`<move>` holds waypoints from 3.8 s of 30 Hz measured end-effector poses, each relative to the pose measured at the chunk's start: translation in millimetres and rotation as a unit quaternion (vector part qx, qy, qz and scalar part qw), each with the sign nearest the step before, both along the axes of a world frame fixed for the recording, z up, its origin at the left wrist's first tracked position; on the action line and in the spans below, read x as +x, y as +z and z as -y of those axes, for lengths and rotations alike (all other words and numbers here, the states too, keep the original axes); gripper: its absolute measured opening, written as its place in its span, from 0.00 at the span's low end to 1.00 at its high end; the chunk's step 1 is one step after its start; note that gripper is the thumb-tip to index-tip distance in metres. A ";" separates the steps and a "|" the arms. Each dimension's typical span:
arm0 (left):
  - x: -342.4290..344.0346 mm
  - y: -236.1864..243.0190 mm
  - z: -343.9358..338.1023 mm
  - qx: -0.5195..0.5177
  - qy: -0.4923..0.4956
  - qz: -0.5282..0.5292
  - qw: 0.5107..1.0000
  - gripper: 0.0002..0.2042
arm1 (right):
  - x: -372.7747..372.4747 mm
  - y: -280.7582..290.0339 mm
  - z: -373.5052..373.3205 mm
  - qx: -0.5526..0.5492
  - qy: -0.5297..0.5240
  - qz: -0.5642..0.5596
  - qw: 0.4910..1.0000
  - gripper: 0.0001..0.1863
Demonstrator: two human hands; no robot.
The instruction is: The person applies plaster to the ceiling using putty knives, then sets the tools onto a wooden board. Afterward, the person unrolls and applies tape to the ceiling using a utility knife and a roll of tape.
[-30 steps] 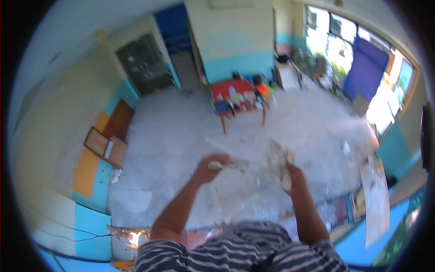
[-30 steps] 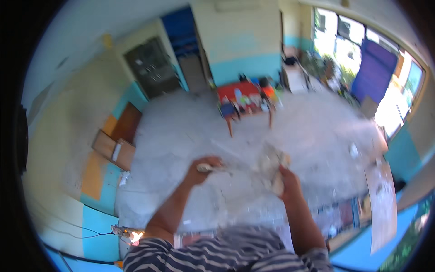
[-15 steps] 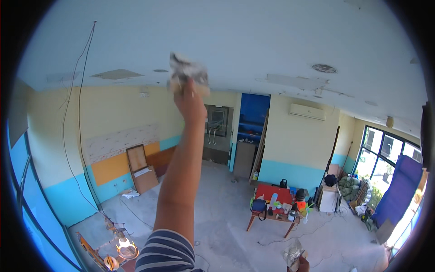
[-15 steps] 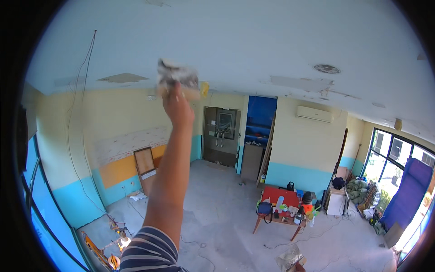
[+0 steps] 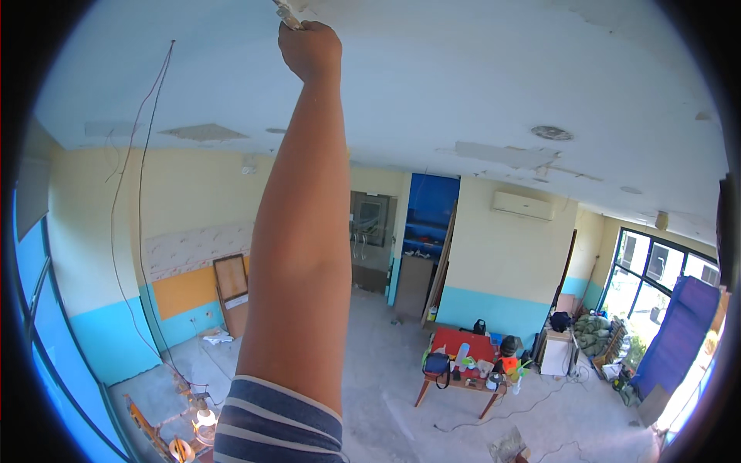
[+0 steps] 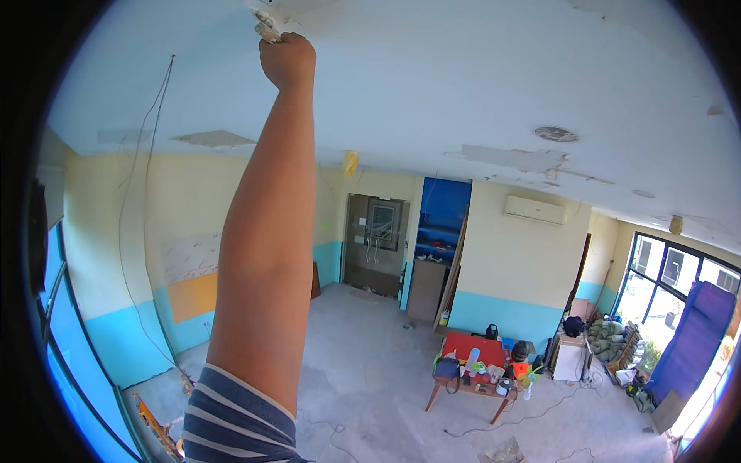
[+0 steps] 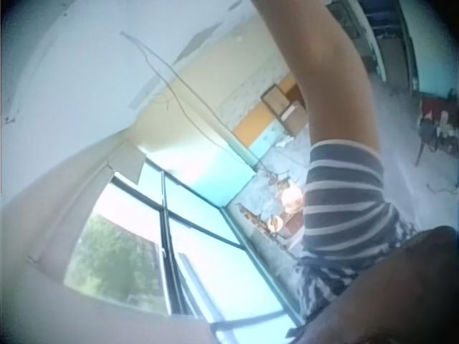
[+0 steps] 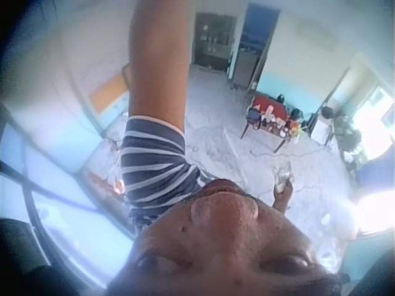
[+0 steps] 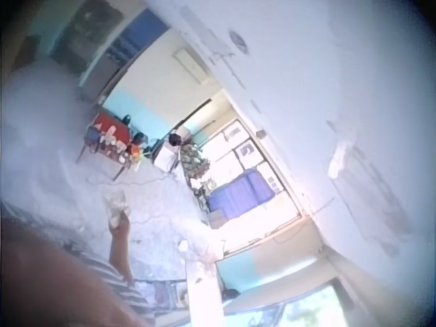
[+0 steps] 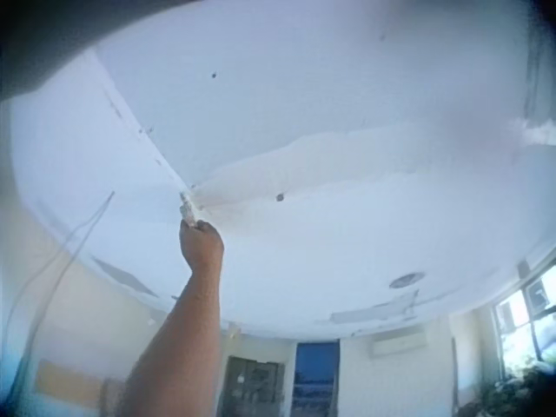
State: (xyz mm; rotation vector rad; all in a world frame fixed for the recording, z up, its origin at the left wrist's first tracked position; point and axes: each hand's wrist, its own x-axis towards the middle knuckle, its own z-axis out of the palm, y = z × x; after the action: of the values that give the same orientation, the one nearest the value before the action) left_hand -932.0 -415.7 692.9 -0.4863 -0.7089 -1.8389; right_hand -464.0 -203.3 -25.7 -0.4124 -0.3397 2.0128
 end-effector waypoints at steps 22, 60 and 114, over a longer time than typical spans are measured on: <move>3.5 5.4 -7.3 0.037 0.044 -0.022 0.998 0.16 | 25.8 -31.3 -8.3 0.005 -0.024 0.093 0.995 0.22; 55.6 -14.4 -128.8 -0.001 0.385 -0.224 0.896 0.26 | 109.2 -66.4 2.6 0.142 -0.152 0.367 0.907 0.15; 255.9 7.6 -166.5 -0.024 -0.047 -0.231 0.971 0.26 | 123.9 -73.0 36.7 0.037 -0.123 0.010 0.992 0.14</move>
State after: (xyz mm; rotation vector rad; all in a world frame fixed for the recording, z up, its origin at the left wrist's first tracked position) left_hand -676.1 -249.2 700.5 -0.9561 -0.4160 -1.7082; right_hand -340.2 -240.0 -98.8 -0.4071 -0.3566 1.7513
